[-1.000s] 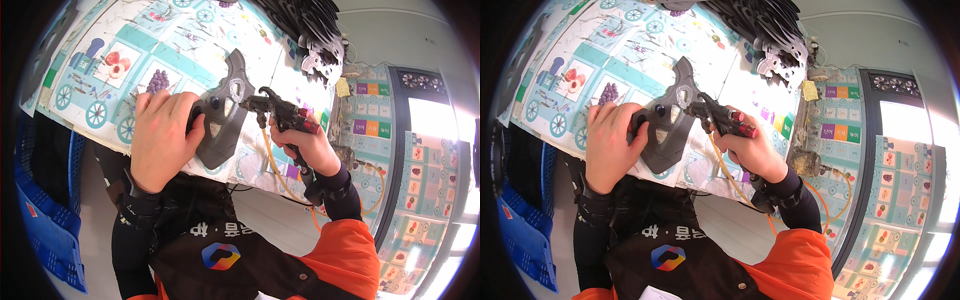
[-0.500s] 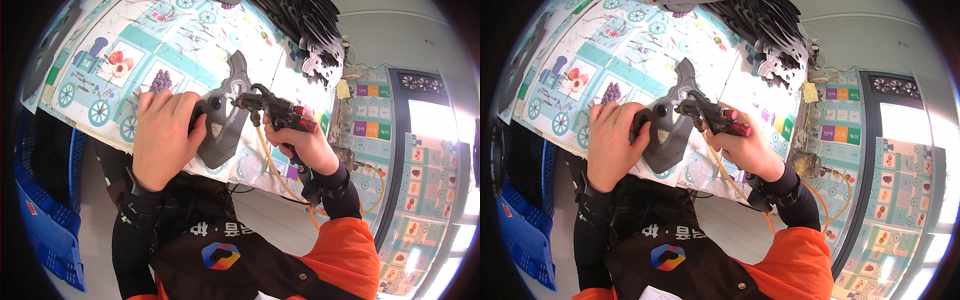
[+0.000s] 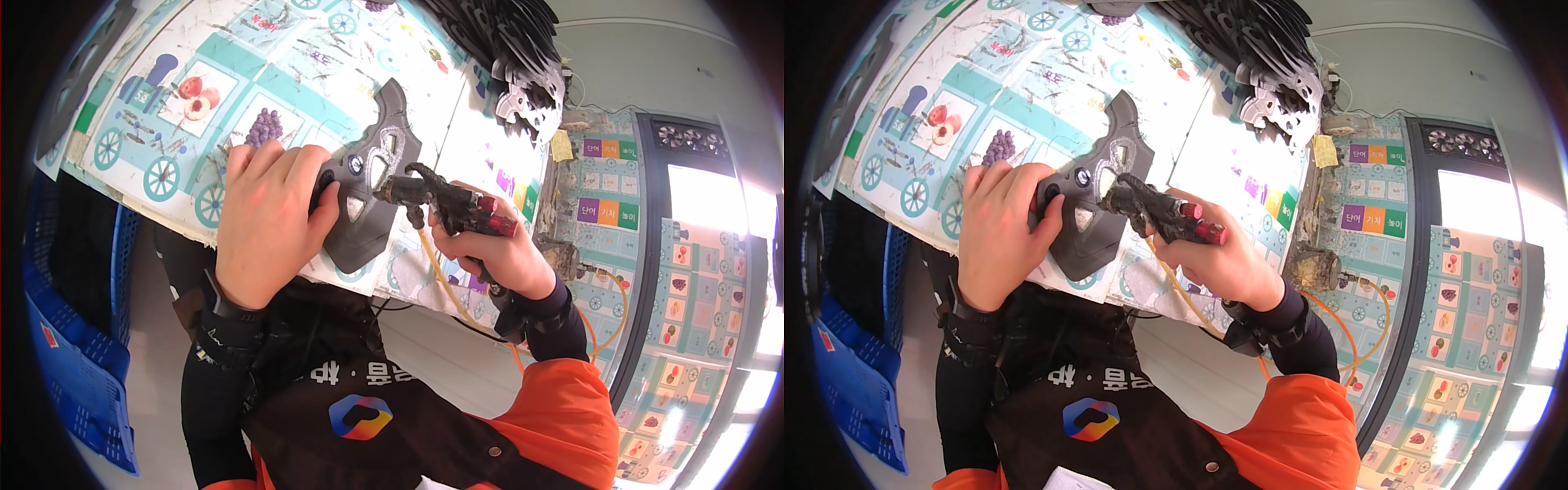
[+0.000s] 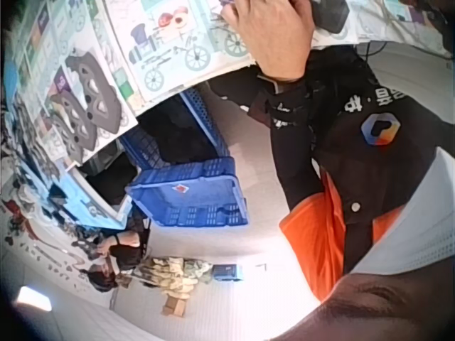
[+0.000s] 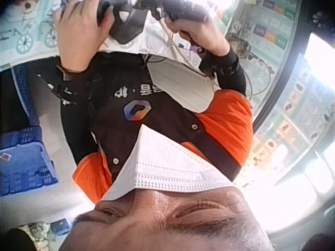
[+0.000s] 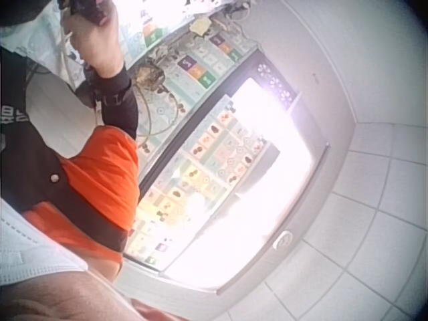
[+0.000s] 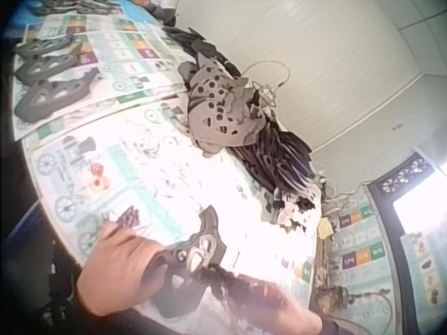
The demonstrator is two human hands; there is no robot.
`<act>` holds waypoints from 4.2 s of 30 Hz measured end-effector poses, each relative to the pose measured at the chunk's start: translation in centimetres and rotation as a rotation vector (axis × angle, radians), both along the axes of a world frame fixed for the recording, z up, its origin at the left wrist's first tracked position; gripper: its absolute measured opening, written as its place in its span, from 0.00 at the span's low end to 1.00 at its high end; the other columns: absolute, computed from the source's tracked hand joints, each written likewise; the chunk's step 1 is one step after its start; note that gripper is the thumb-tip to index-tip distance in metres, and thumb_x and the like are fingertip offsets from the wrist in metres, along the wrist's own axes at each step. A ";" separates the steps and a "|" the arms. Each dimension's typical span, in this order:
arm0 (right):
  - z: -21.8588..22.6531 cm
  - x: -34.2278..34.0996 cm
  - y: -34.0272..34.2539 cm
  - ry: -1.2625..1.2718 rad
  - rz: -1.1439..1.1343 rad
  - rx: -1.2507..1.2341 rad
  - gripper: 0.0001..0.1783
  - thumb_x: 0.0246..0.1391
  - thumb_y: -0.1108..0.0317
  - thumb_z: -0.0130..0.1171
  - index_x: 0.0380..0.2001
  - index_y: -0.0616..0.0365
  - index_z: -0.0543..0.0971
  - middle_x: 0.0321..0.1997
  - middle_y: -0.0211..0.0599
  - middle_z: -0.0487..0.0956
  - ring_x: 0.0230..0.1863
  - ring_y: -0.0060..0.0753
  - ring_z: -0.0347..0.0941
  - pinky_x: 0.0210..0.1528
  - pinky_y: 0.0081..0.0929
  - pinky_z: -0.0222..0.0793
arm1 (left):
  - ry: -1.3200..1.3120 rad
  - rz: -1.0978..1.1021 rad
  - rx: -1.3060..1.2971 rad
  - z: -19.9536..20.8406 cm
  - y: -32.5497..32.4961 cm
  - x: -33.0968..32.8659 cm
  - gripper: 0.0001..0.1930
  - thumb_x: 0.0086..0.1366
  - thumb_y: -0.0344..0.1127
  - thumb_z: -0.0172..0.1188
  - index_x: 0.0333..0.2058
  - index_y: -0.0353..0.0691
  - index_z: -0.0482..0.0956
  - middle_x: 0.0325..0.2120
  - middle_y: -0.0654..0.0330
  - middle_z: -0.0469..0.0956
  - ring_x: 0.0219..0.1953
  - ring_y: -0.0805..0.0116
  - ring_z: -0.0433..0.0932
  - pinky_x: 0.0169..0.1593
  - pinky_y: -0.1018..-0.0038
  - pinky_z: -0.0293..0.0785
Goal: The person uses a specialized tool to punch or apply pressure to specific points on dark grey shoe upper components. The person picks up individual components from a stack, places them on the work surface, uses the tool on them, and then moves them to a collection area.
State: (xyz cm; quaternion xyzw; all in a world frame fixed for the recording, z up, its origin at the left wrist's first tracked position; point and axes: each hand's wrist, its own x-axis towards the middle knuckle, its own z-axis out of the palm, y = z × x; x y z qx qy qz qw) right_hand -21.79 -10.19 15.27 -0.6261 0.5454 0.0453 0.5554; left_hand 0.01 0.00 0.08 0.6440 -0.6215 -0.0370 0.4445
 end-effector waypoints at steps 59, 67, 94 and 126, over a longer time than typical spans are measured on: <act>-0.2 -7.3 1.3 -0.016 -0.017 -0.534 0.27 0.58 0.80 0.62 0.62 0.64 0.71 0.41 0.42 0.83 0.36 0.37 0.79 0.42 0.34 0.75 | 0.081 -0.076 -0.057 1.1 0.2 0.2 0.13 0.67 0.34 0.65 0.48 0.41 0.79 0.28 0.54 0.80 0.34 0.50 0.79 0.46 0.55 0.69; -8.9 -10.8 -2.4 0.187 0.151 -1.029 0.31 0.50 0.84 0.54 0.60 0.66 0.67 0.54 0.63 0.73 0.59 0.71 0.68 0.62 0.53 0.68 | 0.495 -0.051 0.021 2.5 1.8 0.6 0.12 0.73 0.31 0.64 0.53 0.39 0.78 0.27 0.56 0.78 0.27 0.62 0.79 0.33 0.69 0.73; -13.1 -10.0 10.3 -0.051 -0.060 -1.589 0.08 0.64 0.69 0.58 0.38 0.62 0.82 0.45 0.51 0.78 0.47 0.58 0.73 0.51 0.53 0.68 | -0.364 1.053 0.295 4.2 -18.0 35.5 0.33 0.64 0.51 0.67 0.62 0.39 0.73 0.56 0.47 0.79 0.59 0.44 0.78 0.58 0.41 0.74; -13.7 -9.1 9.9 -0.181 -0.135 -1.579 0.26 0.74 0.46 0.56 0.36 0.61 0.84 0.40 0.46 0.79 0.43 0.55 0.74 0.48 0.51 0.69 | 0.156 0.087 -0.205 0.7 1.5 3.5 0.07 0.63 0.23 0.62 0.40 0.40 0.80 0.34 0.58 0.80 0.41 0.54 0.77 0.50 0.63 0.70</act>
